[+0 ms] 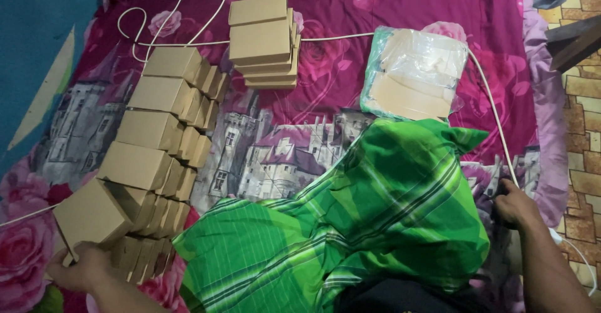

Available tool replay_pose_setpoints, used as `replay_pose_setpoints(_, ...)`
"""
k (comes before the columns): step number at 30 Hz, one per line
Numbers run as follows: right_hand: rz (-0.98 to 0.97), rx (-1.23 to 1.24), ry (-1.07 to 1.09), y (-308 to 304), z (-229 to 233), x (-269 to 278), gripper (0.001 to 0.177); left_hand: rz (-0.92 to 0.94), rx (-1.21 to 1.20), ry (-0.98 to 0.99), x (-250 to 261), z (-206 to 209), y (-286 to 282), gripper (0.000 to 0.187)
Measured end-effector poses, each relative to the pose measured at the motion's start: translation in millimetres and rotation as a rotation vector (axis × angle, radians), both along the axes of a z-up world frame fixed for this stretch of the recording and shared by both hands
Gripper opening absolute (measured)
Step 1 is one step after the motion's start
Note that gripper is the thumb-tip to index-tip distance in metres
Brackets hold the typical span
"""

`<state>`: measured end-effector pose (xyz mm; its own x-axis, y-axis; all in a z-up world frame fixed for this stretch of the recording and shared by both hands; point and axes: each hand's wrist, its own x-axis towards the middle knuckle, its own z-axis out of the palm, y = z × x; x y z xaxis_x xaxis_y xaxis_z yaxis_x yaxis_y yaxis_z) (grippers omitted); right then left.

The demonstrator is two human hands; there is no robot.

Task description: The person folds cardboard sheets into small rectangular boxes by hand, pressing on the creases and then placing the finished boxes aside on a bed.

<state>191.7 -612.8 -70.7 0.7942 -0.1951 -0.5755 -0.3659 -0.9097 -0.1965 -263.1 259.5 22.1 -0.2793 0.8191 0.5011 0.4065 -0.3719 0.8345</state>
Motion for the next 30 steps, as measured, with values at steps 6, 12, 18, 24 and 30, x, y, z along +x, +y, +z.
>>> replay_pose_setpoints(6, 0.016, -0.013, 0.022, -10, -15, 6, 0.082, -0.023, 0.004, 0.039, -7, -4, 5, 0.02)
replay_pose_setpoints(12, 0.044, -0.011, -0.011, -8, -9, -1, 0.077, 0.018, 0.049, 0.129, -10, -1, 8, 0.017)
replay_pose_setpoints(18, 0.114, 0.028, -0.074, -27, -47, 9, 0.074, 0.025, -0.535, -0.438, 24, 91, -81, 0.036)
replay_pose_setpoints(24, 0.06, 0.12, -0.071, -17, -51, 9, 0.076, -0.286, -0.816, -0.63, 14, 98, -92, 0.063)
replay_pose_setpoints(30, 0.099, 0.15, 0.035, -5, -52, 4, 0.072, -0.361, -0.796, -0.73, 19, 122, -121, 0.058)
